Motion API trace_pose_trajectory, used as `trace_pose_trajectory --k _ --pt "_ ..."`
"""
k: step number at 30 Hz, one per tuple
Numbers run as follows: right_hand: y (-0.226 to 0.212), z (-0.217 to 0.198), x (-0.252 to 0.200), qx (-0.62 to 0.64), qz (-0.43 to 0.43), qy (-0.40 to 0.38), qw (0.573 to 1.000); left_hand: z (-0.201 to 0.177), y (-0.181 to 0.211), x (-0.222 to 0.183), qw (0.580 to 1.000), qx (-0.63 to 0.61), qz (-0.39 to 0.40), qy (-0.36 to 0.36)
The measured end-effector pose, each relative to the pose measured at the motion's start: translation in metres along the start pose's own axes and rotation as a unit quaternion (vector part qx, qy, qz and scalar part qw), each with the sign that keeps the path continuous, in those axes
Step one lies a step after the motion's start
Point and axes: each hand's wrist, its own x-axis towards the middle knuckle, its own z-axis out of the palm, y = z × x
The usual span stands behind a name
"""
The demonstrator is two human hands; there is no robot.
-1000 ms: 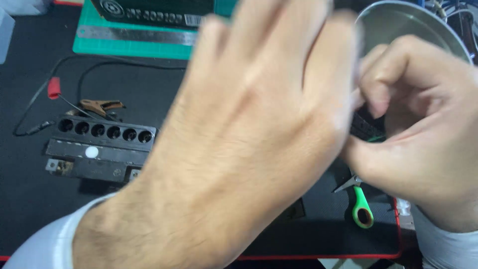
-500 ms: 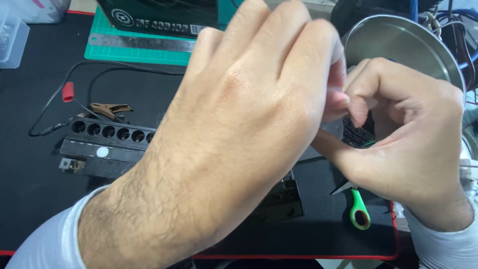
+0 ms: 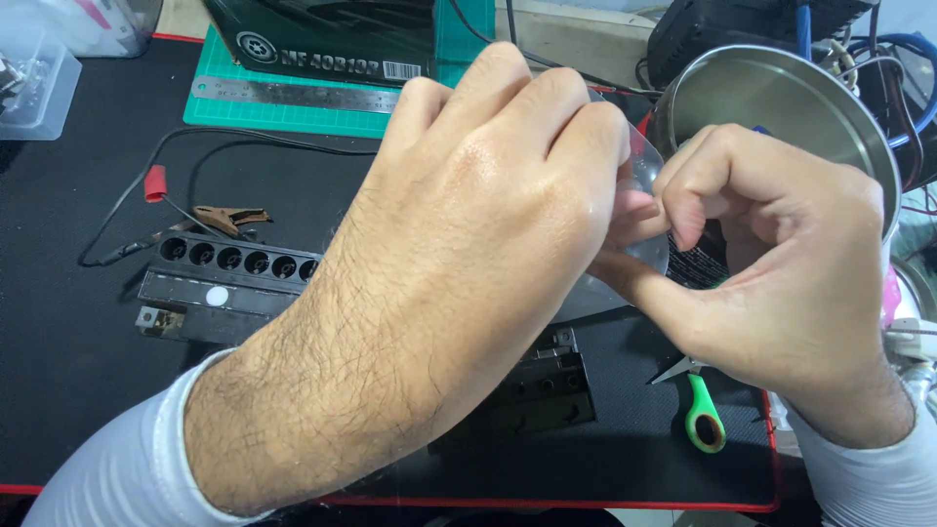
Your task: Refilling the electrolyte levels in a lead-acid battery using a syringe to transfer liquid from a container.
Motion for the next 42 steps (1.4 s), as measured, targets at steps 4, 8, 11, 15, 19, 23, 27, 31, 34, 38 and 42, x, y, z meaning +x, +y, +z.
trace_pose_trajectory --k 4,8,11,15,19,23,27,31,34,38,42 --pt "-0.0018 0.0001 0.0007 0.002 -0.003 0.002 1.0 -0.0002 -0.0012 0.0001 1.0 -0.005 0.003 0.012" --pt "-0.0011 0.0009 -0.0002 0.013 -0.002 0.001 1.0 -0.0014 0.0002 -0.0001 1.0 -0.014 0.006 0.015" --pt "-0.0014 0.001 0.0002 0.014 -0.003 0.001 1.0 -0.0003 0.0002 0.0 0.999 -0.025 0.006 0.022" --pt "-0.0034 0.0007 0.0012 0.013 0.001 0.001 1.0 0.0013 -0.0002 0.0008 0.999 -0.018 0.006 0.031" --pt "-0.0022 0.0013 0.0005 0.021 0.005 0.004 1.0 0.0014 -0.0002 0.0012 1.0 -0.015 0.006 0.025" --pt "-0.0021 0.0014 0.0004 0.014 0.001 0.002 1.0 0.0021 0.0003 0.0002 1.0 -0.004 0.004 0.027" --pt "-0.0014 0.0009 0.001 0.016 0.003 0.001 1.0 0.003 -0.0002 0.001 1.0 -0.002 0.001 0.03" --pt "-0.003 0.0021 0.0026 0.029 0.002 0.003 1.0 0.002 -0.0007 0.0012 1.0 -0.005 -0.001 0.028" --pt "-0.002 0.0027 0.0015 0.029 -0.002 0.002 1.0 0.002 0.0007 -0.0001 0.999 0.007 -0.001 0.036" --pt "-0.0024 0.0025 0.0025 0.039 -0.002 0.004 0.999 0.0011 0.0018 0.0012 0.999 0.006 -0.005 0.037" --pt "-0.002 0.0017 0.0031 0.031 0.0 0.003 1.0 0.0015 0.0003 0.0019 0.999 0.013 -0.004 0.041"
